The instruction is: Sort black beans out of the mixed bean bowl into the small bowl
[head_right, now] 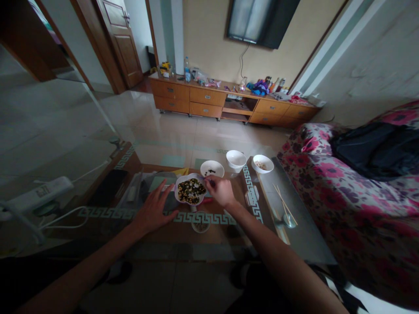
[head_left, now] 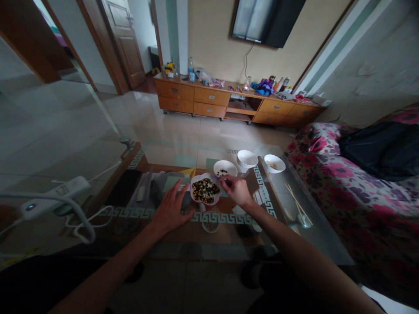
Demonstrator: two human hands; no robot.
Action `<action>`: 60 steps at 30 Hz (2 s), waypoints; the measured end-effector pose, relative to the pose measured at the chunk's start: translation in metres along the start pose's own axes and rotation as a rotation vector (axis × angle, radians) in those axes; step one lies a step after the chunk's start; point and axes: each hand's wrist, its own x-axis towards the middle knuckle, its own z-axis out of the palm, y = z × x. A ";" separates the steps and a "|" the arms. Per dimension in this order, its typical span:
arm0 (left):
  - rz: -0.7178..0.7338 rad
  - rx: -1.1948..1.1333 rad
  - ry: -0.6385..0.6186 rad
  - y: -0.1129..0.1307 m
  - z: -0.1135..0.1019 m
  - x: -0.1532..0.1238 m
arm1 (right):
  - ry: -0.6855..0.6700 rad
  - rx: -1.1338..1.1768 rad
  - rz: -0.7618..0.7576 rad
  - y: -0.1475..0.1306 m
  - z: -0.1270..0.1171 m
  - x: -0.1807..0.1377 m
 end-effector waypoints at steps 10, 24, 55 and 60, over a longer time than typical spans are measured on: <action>0.008 0.011 0.005 0.002 0.001 0.000 | -0.103 -0.077 -0.094 -0.013 0.024 -0.005; -0.023 -0.032 -0.009 0.005 0.001 0.000 | -0.129 -0.118 -0.139 -0.014 0.024 -0.004; -0.026 -0.018 -0.024 0.005 0.000 0.000 | -0.161 -0.175 -0.149 -0.017 0.022 -0.003; -0.027 -0.022 -0.022 0.005 -0.001 0.000 | -0.137 -0.153 -0.164 -0.015 0.024 -0.004</action>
